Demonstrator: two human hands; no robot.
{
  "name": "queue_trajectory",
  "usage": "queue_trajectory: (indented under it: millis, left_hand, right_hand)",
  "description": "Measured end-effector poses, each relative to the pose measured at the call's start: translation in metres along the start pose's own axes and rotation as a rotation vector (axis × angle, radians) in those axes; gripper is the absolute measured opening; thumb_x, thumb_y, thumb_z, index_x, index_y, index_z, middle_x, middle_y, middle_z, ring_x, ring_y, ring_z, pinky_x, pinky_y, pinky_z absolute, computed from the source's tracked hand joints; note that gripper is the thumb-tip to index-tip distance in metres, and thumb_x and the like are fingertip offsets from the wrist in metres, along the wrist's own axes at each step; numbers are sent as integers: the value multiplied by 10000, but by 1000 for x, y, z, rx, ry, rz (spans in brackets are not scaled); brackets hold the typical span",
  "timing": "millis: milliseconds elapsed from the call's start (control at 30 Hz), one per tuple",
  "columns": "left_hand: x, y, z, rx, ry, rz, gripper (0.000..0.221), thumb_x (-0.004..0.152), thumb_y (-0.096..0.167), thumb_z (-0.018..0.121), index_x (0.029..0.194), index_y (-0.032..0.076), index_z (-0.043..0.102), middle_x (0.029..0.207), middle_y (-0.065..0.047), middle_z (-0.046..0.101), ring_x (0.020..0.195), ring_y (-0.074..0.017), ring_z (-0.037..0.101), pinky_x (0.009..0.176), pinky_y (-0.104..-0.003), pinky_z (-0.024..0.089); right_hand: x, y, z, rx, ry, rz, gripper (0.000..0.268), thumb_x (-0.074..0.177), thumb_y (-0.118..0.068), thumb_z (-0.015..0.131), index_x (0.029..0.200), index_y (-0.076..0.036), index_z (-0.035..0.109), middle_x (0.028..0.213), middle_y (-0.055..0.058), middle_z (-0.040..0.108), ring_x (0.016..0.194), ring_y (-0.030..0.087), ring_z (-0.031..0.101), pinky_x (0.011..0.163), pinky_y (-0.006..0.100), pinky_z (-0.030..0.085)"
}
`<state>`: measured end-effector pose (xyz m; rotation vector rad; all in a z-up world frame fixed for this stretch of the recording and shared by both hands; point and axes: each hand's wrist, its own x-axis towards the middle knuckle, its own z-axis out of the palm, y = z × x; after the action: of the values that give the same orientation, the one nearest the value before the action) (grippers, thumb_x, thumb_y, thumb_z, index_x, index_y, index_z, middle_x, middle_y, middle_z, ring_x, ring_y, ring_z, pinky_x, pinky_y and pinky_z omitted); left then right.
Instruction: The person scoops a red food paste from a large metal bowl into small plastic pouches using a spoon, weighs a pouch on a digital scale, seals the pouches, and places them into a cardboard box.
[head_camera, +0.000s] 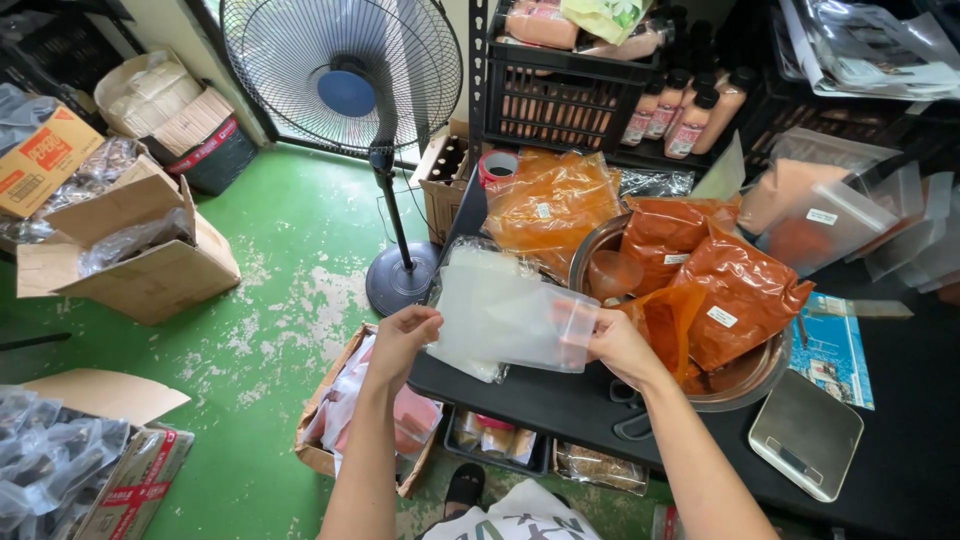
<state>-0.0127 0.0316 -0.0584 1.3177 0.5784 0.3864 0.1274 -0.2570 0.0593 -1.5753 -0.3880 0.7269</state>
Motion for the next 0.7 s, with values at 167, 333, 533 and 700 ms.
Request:
queue_trajectory:
  millis: [167,333,533,700]
  left_hand:
    - [-7,-13,8,-313,-77,-66,69,905,43,743,970,30,723,794,-18,607,714,-141,652,637,-269,606]
    - [5,-50,7,-513,-212,-92,108,982,123,656,1025,32,694,897,-76,724,818,-190,728,731,-342,641]
    - [-7,-43,26,-521,-197,-158,192,973,184,691,1032,3,707,961,-152,778,896,-222,758,805,-339,621]
    - [-14,-29,21,-659,-235,-168,416,967,473,638,1070,77,712,1036,-114,771,1001,-291,738,943,-499,577]
  right_hand:
    - [0,5,2,89,-33,-43,364,758,17,831,1114,-12,763,958,149,772,725,281,773,561,420,679]
    - [6,17,-3,158,-83,-50,404,755,51,812,1152,9,748,1015,197,770,693,324,773,497,432,679]
    - [10,23,-7,203,-131,-57,424,757,60,804,1172,4,738,1103,191,759,711,321,776,491,426,680]
    - [6,18,-8,208,-129,-54,421,756,85,793,1169,26,735,1098,196,760,703,335,773,469,431,675]
